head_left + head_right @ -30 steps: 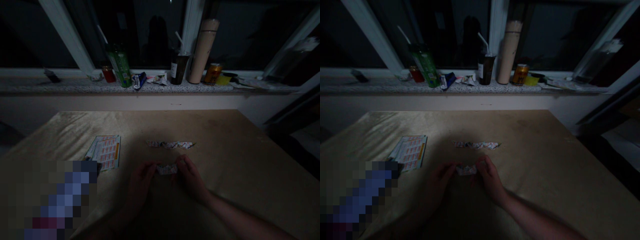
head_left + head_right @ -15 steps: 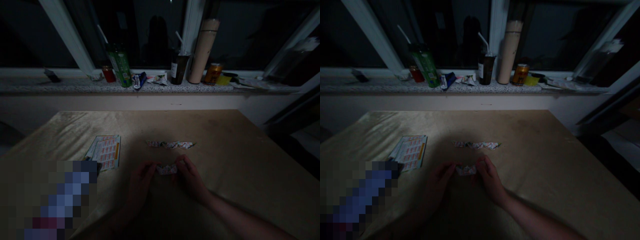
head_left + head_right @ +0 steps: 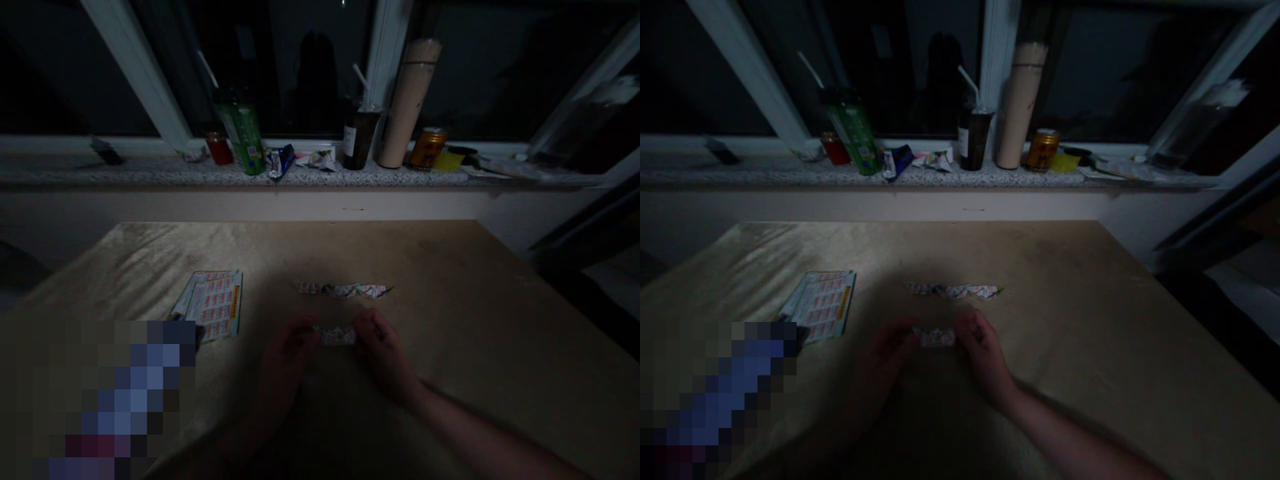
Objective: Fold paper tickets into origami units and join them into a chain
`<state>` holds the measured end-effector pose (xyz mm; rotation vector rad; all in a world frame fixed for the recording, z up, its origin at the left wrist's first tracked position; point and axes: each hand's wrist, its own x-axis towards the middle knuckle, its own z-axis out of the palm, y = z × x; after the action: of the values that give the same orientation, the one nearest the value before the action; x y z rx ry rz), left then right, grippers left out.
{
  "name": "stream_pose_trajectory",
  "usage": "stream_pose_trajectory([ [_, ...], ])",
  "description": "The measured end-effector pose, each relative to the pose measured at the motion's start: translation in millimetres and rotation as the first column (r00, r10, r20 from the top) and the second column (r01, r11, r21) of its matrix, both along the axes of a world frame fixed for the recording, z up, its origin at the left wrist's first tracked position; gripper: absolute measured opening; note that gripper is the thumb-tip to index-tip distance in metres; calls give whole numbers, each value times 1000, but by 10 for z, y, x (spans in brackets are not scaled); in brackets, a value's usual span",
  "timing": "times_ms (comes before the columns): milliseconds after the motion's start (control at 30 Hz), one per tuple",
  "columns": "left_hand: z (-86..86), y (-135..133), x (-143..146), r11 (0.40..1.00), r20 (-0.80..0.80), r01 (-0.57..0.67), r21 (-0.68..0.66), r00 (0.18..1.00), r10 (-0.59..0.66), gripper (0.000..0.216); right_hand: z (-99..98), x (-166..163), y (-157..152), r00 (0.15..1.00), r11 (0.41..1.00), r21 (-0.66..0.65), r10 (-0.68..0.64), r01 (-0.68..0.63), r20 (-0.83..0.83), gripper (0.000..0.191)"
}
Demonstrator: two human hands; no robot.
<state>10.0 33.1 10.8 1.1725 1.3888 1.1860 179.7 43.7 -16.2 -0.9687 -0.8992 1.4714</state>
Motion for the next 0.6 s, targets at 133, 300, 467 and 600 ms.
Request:
stream_pose_trajectory([
  [133, 6, 6, 7, 999, -29, -17, -44, 999, 16, 21, -11, 6, -7, 1000, 1000, 16, -5, 5, -3, 18],
  [300, 21, 15, 6, 998, 1, -26, -50, 1000, 26, 17, -25, -4, -18, 1000, 1000, 23, -13, 12, 23, 17],
  [467, 64, 8, -5, 998, -37, -33, -57, 999, 31, 16, 14, -19, -18, 984, 998, 15, -61, 60, 168, 20],
  [600, 114, 28, -47, 999, -59, -18, -31, 998, 16, 15, 113, -30, 3, 952, 994, 53, -107, 96, 285, 19],
])
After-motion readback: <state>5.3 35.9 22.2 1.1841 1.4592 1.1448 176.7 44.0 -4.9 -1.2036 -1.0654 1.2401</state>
